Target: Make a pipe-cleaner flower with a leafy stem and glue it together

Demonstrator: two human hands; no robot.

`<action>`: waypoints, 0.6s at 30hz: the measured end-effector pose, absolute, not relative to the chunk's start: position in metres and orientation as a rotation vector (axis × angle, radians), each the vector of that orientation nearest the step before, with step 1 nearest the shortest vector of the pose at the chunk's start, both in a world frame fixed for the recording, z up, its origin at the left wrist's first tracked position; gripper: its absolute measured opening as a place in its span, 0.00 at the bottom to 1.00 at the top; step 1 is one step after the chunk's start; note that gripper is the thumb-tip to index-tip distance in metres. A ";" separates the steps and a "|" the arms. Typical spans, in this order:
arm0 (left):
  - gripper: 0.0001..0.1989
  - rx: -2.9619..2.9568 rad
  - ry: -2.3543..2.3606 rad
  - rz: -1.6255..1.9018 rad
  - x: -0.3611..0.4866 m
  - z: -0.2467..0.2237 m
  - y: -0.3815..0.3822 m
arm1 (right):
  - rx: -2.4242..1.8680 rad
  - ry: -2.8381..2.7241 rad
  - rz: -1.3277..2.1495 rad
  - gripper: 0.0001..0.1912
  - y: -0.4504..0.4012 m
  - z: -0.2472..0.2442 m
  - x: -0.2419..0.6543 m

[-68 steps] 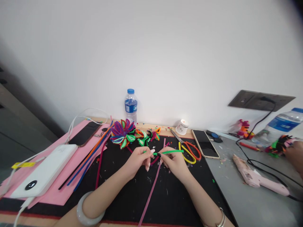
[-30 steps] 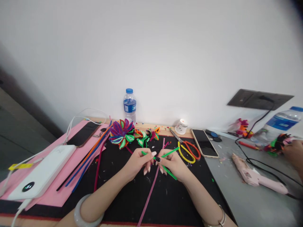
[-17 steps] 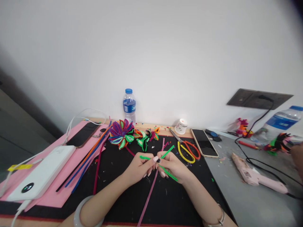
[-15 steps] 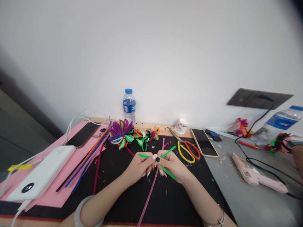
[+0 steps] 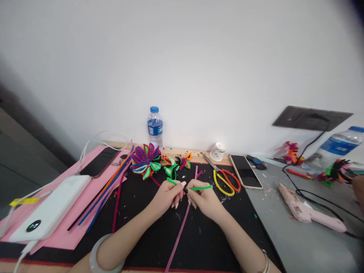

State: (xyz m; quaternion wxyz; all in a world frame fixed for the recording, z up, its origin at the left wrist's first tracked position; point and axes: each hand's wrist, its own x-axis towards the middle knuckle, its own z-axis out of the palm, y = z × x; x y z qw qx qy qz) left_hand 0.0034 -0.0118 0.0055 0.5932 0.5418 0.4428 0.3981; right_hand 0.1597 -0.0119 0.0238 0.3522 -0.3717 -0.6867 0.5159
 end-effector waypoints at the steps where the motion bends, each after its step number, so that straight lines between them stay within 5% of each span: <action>1: 0.22 1.316 1.011 0.923 0.003 0.007 -0.013 | -0.942 -1.670 1.500 0.12 -0.011 0.023 0.160; 9: 0.15 1.694 0.912 0.898 -0.002 0.022 -0.022 | -0.816 -1.205 2.145 0.12 -0.008 0.021 0.166; 18: 0.20 1.464 0.957 0.974 0.000 0.005 -0.019 | -0.790 -1.384 1.825 0.10 -0.009 0.022 0.161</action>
